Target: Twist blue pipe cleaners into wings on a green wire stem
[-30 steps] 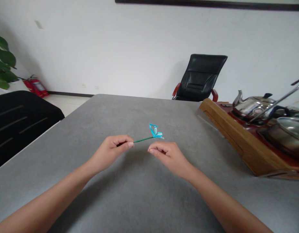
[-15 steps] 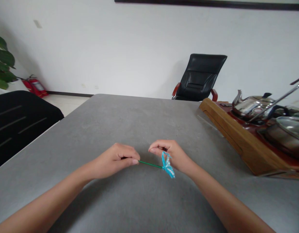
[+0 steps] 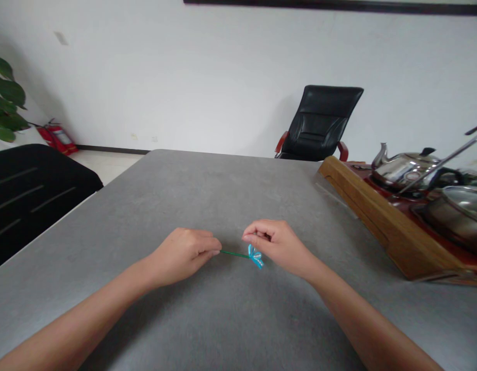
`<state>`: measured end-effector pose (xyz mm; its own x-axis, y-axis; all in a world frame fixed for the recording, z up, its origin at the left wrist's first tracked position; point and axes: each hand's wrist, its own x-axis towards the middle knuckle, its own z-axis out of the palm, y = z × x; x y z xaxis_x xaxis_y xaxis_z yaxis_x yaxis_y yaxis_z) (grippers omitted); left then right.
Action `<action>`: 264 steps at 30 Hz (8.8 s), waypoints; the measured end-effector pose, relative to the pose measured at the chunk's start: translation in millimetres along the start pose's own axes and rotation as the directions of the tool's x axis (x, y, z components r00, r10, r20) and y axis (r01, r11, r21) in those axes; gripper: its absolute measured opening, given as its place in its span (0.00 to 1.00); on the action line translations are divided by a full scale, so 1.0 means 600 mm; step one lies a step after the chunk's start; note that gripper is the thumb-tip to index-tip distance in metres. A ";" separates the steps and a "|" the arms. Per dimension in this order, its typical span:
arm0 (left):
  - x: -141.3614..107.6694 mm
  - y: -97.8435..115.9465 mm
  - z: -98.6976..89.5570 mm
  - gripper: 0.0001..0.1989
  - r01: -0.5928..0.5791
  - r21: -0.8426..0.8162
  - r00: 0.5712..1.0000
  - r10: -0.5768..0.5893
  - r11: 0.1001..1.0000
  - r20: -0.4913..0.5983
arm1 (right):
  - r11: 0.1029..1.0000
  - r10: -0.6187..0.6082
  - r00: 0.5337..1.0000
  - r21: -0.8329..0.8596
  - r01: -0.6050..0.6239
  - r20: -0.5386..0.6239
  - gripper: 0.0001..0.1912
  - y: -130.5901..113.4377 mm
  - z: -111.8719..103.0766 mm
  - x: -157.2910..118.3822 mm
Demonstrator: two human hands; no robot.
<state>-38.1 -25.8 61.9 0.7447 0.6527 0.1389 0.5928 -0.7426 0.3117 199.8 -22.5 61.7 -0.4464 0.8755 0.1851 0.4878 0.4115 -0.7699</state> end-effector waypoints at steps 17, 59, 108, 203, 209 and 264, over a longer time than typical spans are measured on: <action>0.001 -0.016 0.000 0.14 0.292 -0.364 0.909 -0.375 0.884 -0.181 | 0.991 -0.093 0.994 -0.088 0.097 0.055 0.09 -0.012 0.016 -0.007; -0.007 -0.016 0.019 0.12 -0.019 0.431 0.943 0.160 0.902 -0.293 | 0.996 -0.091 0.990 -0.032 0.089 -0.104 0.09 -0.010 -0.008 -0.007; -0.008 -0.013 0.034 0.12 -0.249 0.303 0.912 0.328 0.920 -0.245 | 0.990 0.049 0.998 0.130 -0.054 0.041 0.12 0.047 -0.002 0.012; -0.007 -0.029 0.044 0.11 0.240 0.033 0.873 -0.201 0.970 -0.445 | 0.958 -0.145 0.989 -0.245 0.147 0.026 0.11 -0.007 0.016 -0.013; -0.002 -0.022 0.045 0.09 0.213 -0.145 0.848 -0.257 0.966 -0.464 | 0.985 -0.046 0.999 -0.168 0.049 0.021 0.11 0.026 0.038 -0.004; -0.010 -0.037 0.092 0.08 -0.104 0.048 0.872 0.114 0.993 -0.476 | 0.897 0.164 0.986 0.419 -0.141 -0.019 0.11 0.112 0.084 0.015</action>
<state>-38.9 -21.8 2.4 0.5713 0.5560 0.6037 0.5263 -0.8126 0.2503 190.6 0.1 -19.2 -0.3460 0.9357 0.0684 0.1861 0.1399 -0.9725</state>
